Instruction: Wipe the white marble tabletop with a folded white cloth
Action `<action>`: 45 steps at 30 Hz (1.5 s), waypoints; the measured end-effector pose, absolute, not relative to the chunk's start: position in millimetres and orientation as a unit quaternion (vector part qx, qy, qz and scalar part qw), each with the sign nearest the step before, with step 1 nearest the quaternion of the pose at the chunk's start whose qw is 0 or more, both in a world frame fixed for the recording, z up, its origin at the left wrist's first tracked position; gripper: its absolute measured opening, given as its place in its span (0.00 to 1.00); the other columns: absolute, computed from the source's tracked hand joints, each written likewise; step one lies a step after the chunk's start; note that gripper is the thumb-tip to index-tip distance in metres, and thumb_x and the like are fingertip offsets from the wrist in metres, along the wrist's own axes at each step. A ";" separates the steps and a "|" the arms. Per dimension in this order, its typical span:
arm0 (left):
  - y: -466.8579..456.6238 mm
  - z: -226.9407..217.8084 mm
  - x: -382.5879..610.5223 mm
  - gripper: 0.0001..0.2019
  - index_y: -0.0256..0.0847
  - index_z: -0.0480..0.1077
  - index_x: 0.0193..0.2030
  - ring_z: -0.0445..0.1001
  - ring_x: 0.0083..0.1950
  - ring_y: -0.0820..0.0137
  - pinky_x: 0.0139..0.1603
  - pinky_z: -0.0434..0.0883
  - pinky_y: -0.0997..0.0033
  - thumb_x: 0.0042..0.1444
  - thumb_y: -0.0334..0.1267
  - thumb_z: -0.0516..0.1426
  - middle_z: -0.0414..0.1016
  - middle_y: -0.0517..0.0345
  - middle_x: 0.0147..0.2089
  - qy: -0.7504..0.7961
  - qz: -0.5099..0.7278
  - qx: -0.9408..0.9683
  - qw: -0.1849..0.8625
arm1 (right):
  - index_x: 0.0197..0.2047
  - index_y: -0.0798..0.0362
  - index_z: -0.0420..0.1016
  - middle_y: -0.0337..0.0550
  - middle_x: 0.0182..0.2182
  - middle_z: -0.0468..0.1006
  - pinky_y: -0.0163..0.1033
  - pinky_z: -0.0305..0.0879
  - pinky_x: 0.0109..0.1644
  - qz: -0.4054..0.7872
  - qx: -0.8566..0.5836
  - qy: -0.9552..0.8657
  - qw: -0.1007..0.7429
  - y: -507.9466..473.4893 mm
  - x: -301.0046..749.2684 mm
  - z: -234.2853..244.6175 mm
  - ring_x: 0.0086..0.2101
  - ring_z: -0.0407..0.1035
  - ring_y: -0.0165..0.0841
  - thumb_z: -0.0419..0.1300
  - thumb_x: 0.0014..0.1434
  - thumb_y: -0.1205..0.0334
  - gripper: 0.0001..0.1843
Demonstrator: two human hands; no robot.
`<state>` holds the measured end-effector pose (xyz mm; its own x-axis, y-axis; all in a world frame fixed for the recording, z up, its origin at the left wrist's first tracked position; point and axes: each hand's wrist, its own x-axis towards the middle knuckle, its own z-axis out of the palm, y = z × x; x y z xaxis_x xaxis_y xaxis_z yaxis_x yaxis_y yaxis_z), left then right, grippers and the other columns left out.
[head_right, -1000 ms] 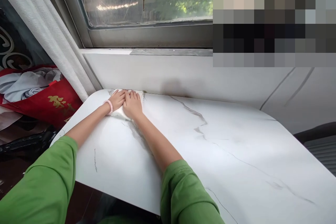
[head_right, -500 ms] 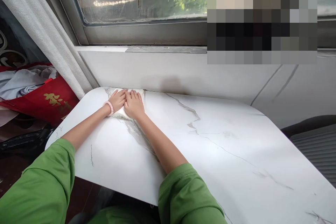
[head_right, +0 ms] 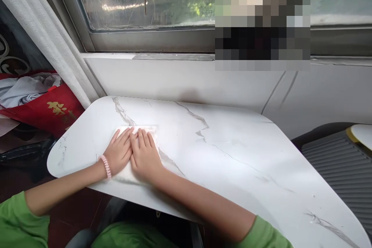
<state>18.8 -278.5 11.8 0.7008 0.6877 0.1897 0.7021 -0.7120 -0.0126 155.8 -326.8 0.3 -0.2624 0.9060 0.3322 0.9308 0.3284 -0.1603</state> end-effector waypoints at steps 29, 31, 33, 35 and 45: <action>-96.2 9.9 169.4 0.21 0.35 0.60 0.62 0.54 0.67 0.64 0.67 0.47 0.57 0.63 0.34 0.43 0.57 0.48 0.67 -0.293 -0.081 -0.953 0.014 | 0.65 0.63 0.52 0.59 0.63 0.58 0.53 0.42 0.64 -0.044 -0.680 -0.715 0.160 -171.7 292.5 -4.4 0.62 0.50 0.44 0.40 0.62 0.64 0.29; -94.4 9.1 170.9 0.22 0.35 0.59 0.63 0.53 0.68 0.65 0.68 0.46 0.57 0.63 0.34 0.43 0.56 0.49 0.68 -0.298 -0.079 -0.951 0.011 | 0.65 0.62 0.53 0.58 0.63 0.58 0.53 0.42 0.64 -0.046 -0.674 -0.719 0.166 -169.9 294.8 -6.6 0.62 0.50 0.44 0.41 0.62 0.64 0.28; -96.4 7.2 170.2 0.22 0.36 0.58 0.63 0.52 0.68 0.65 0.68 0.45 0.56 0.64 0.35 0.43 0.54 0.49 0.68 -0.306 -0.079 -0.949 0.013 | 0.65 0.61 0.54 0.57 0.63 0.58 0.52 0.42 0.64 -0.048 -0.670 -0.720 0.174 -171.3 295.2 -8.4 0.62 0.50 0.43 0.41 0.62 0.64 0.28; -100.2 5.3 168.7 0.22 0.36 0.58 0.63 0.52 0.68 0.65 0.68 0.45 0.54 0.64 0.35 0.43 0.54 0.49 0.69 -0.315 -0.080 -0.945 0.016 | 0.64 0.61 0.54 0.58 0.62 0.59 0.52 0.42 0.64 -0.049 -0.668 -0.719 0.185 -174.4 294.3 -9.7 0.62 0.50 0.43 0.41 0.62 0.64 0.28; -162.4 3.7 155.3 0.21 0.34 0.60 0.62 0.51 0.69 0.63 0.68 0.44 0.51 0.64 0.35 0.43 0.53 0.46 0.69 -0.334 -0.088 -0.938 0.015 | 0.66 0.62 0.53 0.57 0.64 0.56 0.52 0.43 0.65 -0.044 -0.652 -0.740 0.161 -231.7 288.0 -10.7 0.63 0.48 0.42 0.39 0.65 0.62 0.28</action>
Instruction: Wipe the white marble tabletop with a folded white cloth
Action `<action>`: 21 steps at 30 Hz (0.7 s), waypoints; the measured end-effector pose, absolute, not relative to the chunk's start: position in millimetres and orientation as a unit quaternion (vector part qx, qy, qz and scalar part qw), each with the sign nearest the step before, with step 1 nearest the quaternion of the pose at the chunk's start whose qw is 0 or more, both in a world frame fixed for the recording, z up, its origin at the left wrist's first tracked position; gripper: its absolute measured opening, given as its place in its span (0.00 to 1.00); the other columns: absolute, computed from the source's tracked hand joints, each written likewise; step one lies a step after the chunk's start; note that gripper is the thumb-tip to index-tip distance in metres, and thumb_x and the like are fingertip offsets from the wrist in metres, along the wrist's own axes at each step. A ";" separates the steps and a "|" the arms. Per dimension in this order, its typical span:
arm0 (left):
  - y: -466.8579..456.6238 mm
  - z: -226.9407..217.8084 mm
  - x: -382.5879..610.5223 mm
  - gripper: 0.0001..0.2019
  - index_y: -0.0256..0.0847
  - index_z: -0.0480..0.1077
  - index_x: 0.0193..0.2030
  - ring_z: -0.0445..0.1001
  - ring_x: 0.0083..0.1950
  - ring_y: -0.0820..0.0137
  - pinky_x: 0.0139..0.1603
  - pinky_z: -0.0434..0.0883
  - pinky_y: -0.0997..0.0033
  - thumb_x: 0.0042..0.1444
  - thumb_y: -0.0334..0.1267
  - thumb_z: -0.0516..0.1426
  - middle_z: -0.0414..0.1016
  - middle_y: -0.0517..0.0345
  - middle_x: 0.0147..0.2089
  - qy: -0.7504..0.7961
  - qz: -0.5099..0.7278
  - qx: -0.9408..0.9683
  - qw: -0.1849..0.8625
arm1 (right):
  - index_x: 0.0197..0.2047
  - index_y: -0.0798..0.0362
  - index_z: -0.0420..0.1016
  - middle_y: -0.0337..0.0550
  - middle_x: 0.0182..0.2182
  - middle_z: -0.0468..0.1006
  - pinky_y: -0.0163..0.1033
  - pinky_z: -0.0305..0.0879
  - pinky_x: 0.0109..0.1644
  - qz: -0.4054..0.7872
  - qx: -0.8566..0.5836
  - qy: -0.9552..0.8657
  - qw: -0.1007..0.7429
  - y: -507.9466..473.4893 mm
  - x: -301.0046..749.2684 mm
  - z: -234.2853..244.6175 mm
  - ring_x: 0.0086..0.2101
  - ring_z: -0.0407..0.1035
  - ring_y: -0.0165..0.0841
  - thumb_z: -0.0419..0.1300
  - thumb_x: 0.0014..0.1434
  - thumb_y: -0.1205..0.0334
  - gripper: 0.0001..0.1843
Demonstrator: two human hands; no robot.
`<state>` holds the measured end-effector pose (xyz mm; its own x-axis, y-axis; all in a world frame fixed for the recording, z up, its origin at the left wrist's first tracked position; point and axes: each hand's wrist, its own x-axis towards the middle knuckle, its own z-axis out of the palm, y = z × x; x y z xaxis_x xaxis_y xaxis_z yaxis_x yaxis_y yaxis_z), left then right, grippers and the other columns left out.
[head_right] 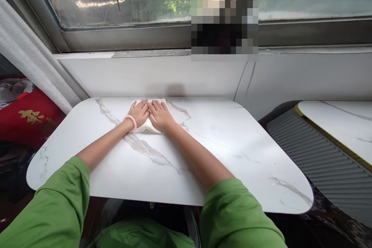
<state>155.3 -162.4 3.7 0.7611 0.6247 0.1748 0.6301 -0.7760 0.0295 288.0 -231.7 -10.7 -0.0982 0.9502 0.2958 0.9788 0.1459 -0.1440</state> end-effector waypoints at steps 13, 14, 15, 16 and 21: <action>-319.0 9.0 124.5 0.27 0.29 0.52 0.67 0.42 0.71 0.57 0.69 0.40 0.46 0.63 0.39 0.42 0.48 0.41 0.70 -0.239 -0.080 -0.967 -0.019 | 0.70 0.56 0.36 0.50 0.67 0.48 0.57 0.43 0.67 -0.043 -0.608 -0.777 0.157 -400.2 270.1 2.6 0.66 0.40 0.41 0.41 0.64 0.63 0.33; -328.0 10.2 121.0 0.27 0.27 0.52 0.67 0.42 0.71 0.56 0.69 0.40 0.46 0.63 0.39 0.42 0.47 0.40 0.70 -0.225 -0.079 -0.971 -0.019 | 0.71 0.55 0.34 0.50 0.68 0.47 0.57 0.43 0.67 -0.042 -0.607 -0.778 0.160 -411.3 267.4 4.3 0.66 0.39 0.41 0.41 0.64 0.63 0.34; -335.6 11.4 117.9 0.28 0.26 0.52 0.67 0.41 0.71 0.55 0.69 0.40 0.46 0.63 0.40 0.43 0.47 0.39 0.70 -0.211 -0.078 -0.974 -0.020 | 0.71 0.54 0.32 0.49 0.68 0.46 0.57 0.43 0.67 -0.040 -0.606 -0.778 0.161 -420.9 264.8 5.7 0.66 0.39 0.41 0.42 0.64 0.63 0.35; -341.5 12.7 115.4 0.28 0.25 0.53 0.66 0.41 0.71 0.53 0.69 0.40 0.46 0.63 0.41 0.43 0.47 0.37 0.69 -0.197 -0.077 -0.977 -0.022 | 0.71 0.54 0.30 0.49 0.68 0.45 0.57 0.43 0.67 -0.038 -0.607 -0.777 0.162 -428.6 262.5 7.0 0.66 0.39 0.41 0.42 0.64 0.63 0.36; -346.0 14.4 115.6 0.29 0.24 0.53 0.66 0.41 0.71 0.52 0.68 0.41 0.45 0.63 0.43 0.44 0.47 0.35 0.69 -0.154 -0.076 -0.985 -0.033 | 0.70 0.55 0.24 0.50 0.68 0.44 0.56 0.43 0.67 -0.035 -0.624 -0.766 0.152 -440.2 261.3 8.2 0.66 0.37 0.41 0.42 0.64 0.62 0.38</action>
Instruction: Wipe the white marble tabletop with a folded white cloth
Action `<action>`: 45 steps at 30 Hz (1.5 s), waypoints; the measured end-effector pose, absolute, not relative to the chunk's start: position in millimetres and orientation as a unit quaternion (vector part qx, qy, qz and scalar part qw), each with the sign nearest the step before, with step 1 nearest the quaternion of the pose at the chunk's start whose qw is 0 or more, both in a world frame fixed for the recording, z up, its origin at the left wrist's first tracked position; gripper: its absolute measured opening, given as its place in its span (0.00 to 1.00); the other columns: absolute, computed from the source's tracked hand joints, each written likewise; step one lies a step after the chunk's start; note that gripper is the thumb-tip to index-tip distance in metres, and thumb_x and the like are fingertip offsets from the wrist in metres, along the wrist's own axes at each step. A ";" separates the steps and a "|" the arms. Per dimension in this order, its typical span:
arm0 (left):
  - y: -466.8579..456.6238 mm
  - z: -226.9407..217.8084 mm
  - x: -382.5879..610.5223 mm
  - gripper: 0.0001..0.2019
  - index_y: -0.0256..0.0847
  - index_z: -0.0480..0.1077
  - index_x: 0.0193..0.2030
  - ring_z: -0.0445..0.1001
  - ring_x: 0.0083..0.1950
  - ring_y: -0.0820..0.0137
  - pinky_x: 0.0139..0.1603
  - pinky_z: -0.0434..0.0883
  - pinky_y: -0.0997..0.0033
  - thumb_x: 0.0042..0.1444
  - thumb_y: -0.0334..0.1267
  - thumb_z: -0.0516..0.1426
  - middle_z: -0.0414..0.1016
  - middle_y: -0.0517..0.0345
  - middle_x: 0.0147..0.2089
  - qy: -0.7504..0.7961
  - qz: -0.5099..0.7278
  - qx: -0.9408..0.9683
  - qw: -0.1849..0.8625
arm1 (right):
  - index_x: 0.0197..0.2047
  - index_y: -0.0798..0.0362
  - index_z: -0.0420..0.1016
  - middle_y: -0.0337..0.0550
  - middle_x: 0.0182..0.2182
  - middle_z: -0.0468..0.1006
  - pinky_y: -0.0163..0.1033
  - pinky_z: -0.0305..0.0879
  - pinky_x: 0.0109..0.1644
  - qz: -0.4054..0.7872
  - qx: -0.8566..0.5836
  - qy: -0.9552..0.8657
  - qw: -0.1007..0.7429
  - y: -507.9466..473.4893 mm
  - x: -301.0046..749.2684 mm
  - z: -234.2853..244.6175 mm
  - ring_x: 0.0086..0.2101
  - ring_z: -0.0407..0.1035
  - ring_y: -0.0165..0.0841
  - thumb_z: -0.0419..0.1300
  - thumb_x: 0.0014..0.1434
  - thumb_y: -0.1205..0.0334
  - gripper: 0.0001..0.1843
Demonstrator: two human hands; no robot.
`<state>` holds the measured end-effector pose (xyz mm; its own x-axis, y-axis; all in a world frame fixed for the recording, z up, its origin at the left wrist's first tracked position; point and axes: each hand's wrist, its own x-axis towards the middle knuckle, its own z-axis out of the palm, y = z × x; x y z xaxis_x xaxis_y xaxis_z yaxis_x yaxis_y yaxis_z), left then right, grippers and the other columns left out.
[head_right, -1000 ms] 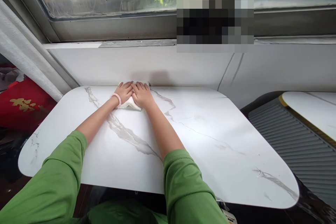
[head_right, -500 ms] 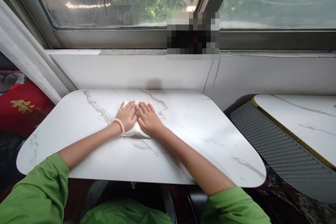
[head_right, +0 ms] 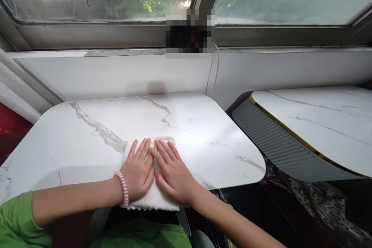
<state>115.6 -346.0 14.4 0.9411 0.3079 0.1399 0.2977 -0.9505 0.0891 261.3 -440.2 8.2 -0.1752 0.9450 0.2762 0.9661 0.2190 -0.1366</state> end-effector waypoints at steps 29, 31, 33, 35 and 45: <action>-154.6 2.0 287.3 0.22 0.31 0.61 0.60 0.53 0.68 0.61 0.69 0.45 0.53 0.62 0.32 0.42 0.58 0.44 0.66 0.259 0.123 0.958 0.024 | 0.62 0.60 0.60 0.50 0.61 0.63 0.48 0.47 0.65 -0.037 -0.762 -0.614 0.202 -225.5 391.9 -2.3 0.62 0.51 0.42 0.42 0.58 0.68 0.29; -157.0 2.0 285.6 0.22 0.32 0.61 0.61 0.51 0.68 0.61 0.69 0.44 0.53 0.62 0.32 0.41 0.56 0.45 0.67 0.264 0.117 0.957 0.018 | 0.62 0.60 0.60 0.50 0.61 0.63 0.48 0.46 0.65 -0.038 -0.759 -0.616 0.209 -227.5 391.2 -3.7 0.61 0.52 0.42 0.42 0.58 0.68 0.29; -161.0 2.3 282.8 0.22 0.33 0.61 0.61 0.51 0.69 0.61 0.69 0.44 0.52 0.63 0.33 0.41 0.55 0.46 0.68 0.271 0.108 0.956 0.010 | 0.63 0.60 0.60 0.50 0.61 0.62 0.49 0.46 0.65 -0.037 -0.759 -0.615 0.211 -231.8 389.2 -5.2 0.62 0.52 0.41 0.41 0.59 0.68 0.29; -167.1 3.0 279.4 0.22 0.33 0.60 0.62 0.50 0.69 0.62 0.69 0.43 0.53 0.63 0.33 0.40 0.54 0.47 0.68 0.276 0.102 0.956 0.003 | 0.63 0.60 0.58 0.51 0.62 0.61 0.50 0.46 0.65 -0.036 -0.757 -0.619 0.206 -238.9 386.3 -6.3 0.62 0.51 0.41 0.41 0.59 0.68 0.29; -272.1 10.5 253.4 0.25 0.32 0.55 0.66 0.45 0.71 0.58 0.68 0.41 0.48 0.63 0.37 0.43 0.48 0.42 0.70 0.216 0.056 0.975 0.010 | 0.59 0.63 0.61 0.56 0.62 0.60 0.53 0.47 0.66 -0.047 -0.759 -0.623 0.182 -354.5 364.6 -11.2 0.63 0.50 0.43 0.42 0.59 0.65 0.27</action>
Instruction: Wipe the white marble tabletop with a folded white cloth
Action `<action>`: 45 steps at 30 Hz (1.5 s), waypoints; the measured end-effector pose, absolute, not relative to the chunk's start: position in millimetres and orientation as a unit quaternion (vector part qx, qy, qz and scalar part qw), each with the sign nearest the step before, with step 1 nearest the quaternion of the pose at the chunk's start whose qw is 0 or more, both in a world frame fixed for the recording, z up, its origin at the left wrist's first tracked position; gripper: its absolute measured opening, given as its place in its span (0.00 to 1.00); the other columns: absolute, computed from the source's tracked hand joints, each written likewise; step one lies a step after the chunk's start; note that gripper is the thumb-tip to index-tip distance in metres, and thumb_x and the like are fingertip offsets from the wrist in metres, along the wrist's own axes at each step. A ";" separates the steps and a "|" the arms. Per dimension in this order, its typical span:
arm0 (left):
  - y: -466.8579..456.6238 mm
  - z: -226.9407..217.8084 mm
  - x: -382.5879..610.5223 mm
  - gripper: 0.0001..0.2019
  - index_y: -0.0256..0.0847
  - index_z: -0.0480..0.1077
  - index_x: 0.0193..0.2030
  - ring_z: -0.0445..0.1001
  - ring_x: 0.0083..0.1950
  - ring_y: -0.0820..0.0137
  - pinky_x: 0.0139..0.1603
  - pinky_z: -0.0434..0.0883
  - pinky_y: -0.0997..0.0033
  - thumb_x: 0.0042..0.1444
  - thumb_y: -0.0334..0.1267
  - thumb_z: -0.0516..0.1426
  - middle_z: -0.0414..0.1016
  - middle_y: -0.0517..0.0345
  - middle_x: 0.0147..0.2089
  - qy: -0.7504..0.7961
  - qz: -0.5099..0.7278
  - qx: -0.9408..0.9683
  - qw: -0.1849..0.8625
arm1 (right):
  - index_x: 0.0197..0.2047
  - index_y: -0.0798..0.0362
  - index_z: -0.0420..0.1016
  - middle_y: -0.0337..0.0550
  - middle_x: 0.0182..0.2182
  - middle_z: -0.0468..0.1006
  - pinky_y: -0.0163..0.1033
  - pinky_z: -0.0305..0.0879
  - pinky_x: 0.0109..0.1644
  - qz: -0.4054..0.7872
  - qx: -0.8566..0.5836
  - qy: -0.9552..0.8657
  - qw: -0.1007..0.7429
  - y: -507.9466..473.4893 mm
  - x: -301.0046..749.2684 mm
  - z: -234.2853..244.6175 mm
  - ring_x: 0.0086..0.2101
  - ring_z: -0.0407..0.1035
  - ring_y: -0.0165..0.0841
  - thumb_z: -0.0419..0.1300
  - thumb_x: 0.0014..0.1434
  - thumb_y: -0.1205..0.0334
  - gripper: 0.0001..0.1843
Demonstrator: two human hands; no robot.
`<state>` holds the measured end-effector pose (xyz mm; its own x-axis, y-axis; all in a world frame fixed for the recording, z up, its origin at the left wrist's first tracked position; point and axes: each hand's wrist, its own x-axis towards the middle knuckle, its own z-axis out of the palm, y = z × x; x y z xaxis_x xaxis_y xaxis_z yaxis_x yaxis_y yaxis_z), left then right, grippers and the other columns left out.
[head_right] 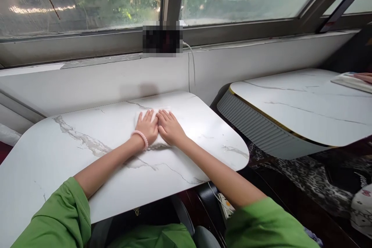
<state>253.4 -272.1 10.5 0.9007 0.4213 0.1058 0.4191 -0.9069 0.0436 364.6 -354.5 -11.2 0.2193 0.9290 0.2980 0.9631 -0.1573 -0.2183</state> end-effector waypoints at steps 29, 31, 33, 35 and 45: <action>-300.5 4.9 315.8 0.25 0.31 0.55 0.65 0.47 0.70 0.61 0.69 0.41 0.50 0.62 0.37 0.43 0.50 0.43 0.69 0.126 0.076 0.987 0.058 | 0.56 0.53 0.61 0.52 0.57 0.67 0.57 0.49 0.64 -0.035 -0.744 -0.625 0.233 -395.7 426.5 -9.6 0.60 0.55 0.42 0.43 0.56 0.65 0.24; -273.8 3.9 332.0 0.25 0.32 0.55 0.65 0.47 0.70 0.63 0.69 0.41 0.52 0.62 0.37 0.42 0.51 0.45 0.69 0.148 0.080 0.984 0.058 | 0.56 0.54 0.62 0.52 0.57 0.67 0.55 0.49 0.64 -0.036 -0.740 -0.629 0.236 -364.5 442.9 -9.5 0.60 0.55 0.42 0.43 0.56 0.65 0.24; -247.9 3.6 347.0 0.24 0.33 0.55 0.65 0.48 0.70 0.64 0.69 0.41 0.53 0.62 0.36 0.42 0.51 0.47 0.69 0.170 0.084 0.980 0.052 | 0.55 0.55 0.62 0.53 0.57 0.67 0.55 0.50 0.63 -0.037 -0.735 -0.633 0.240 -334.5 458.9 -10.1 0.59 0.56 0.42 0.43 0.55 0.65 0.24; -225.5 3.8 360.2 0.24 0.34 0.56 0.65 0.49 0.69 0.65 0.69 0.42 0.54 0.62 0.35 0.42 0.52 0.48 0.69 0.186 0.088 0.977 0.047 | 0.54 0.56 0.63 0.54 0.56 0.68 0.54 0.51 0.62 -0.039 -0.730 -0.637 0.245 -307.7 473.7 -11.0 0.57 0.59 0.42 0.43 0.55 0.65 0.24; -204.9 3.9 381.1 0.25 0.34 0.56 0.65 0.50 0.68 0.62 0.69 0.42 0.53 0.62 0.34 0.41 0.54 0.48 0.68 0.228 0.101 0.967 0.043 | 0.52 0.56 0.64 0.55 0.52 0.71 0.52 0.55 0.59 -0.039 -0.728 -0.642 0.239 -278.2 493.8 -8.6 0.52 0.63 0.43 0.42 0.56 0.66 0.21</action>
<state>381.1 -204.9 3.9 0.8756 0.4497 0.1764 0.4323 -0.8924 0.1292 493.8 -278.2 -8.6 0.1735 0.9155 0.3629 0.9525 -0.0623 -0.2981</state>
